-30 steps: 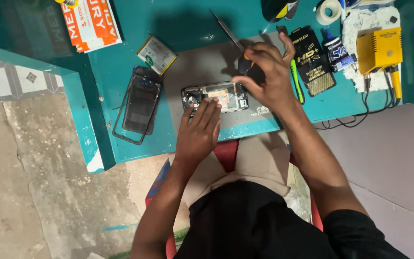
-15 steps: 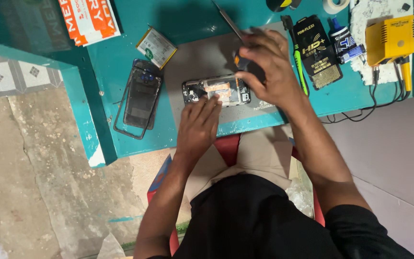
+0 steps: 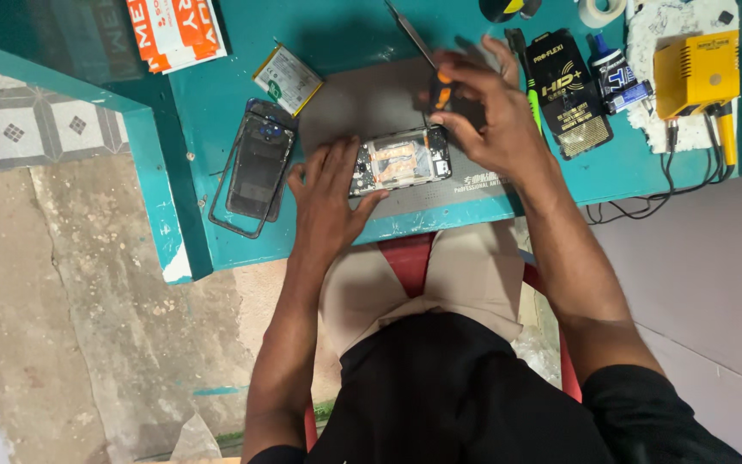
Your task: The person removes screws from the interior of a mobile phone using a screwdriver and uses a metal prying tool to detach internal components and stickers from the phone chassis.
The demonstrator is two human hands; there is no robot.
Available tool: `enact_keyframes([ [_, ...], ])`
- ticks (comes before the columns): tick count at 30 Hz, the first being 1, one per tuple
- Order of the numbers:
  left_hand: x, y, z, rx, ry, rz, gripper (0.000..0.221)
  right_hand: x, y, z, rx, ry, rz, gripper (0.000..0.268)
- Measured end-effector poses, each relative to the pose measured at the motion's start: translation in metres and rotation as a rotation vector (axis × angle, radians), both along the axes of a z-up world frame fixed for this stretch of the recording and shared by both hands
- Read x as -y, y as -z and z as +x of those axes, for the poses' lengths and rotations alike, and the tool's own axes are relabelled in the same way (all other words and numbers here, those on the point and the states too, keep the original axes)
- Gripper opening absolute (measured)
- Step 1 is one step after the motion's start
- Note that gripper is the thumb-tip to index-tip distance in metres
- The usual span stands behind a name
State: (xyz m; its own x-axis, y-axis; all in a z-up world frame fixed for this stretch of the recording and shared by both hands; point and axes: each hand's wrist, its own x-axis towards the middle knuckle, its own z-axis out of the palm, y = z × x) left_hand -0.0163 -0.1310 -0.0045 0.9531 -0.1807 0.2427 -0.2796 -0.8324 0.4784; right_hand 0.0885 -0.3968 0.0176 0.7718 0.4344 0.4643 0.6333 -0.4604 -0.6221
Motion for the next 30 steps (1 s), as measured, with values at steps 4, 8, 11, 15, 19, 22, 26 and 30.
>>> enact_keyframes([
  [4,0.002,0.003,-0.002,0.000,-0.015,-0.027,0.086,-0.003,-0.005,-0.004,0.032,0.089,-0.066,0.057],
  [8,0.000,0.008,-0.002,0.025,-0.022,-0.014,0.086,-0.008,-0.013,-0.001,0.060,0.054,-0.089,0.059],
  [11,0.000,0.010,-0.002,0.027,-0.027,-0.009,0.088,-0.010,-0.018,-0.002,0.141,0.027,-0.135,0.057],
  [15,0.000,0.010,-0.002,0.034,-0.028,-0.014,0.088,-0.010,-0.023,-0.003,0.134,-0.027,-0.101,0.052],
  [19,0.000,0.010,-0.001,0.043,-0.020,-0.027,0.088,-0.007,-0.025,-0.004,-0.103,-0.054,0.046,0.048],
  [22,0.000,0.009,-0.001,0.036,-0.026,-0.025,0.088,-0.006,-0.019,-0.004,-0.112,-0.063,0.038,0.045],
  [26,0.001,0.008,-0.002,0.036,-0.036,-0.022,0.088,-0.002,0.000,-0.002,0.161,0.045,-0.037,0.061],
  [30,0.001,0.009,-0.001,0.029,-0.040,-0.014,0.089,0.000,0.005,0.001,0.200,0.022,0.005,0.068],
])
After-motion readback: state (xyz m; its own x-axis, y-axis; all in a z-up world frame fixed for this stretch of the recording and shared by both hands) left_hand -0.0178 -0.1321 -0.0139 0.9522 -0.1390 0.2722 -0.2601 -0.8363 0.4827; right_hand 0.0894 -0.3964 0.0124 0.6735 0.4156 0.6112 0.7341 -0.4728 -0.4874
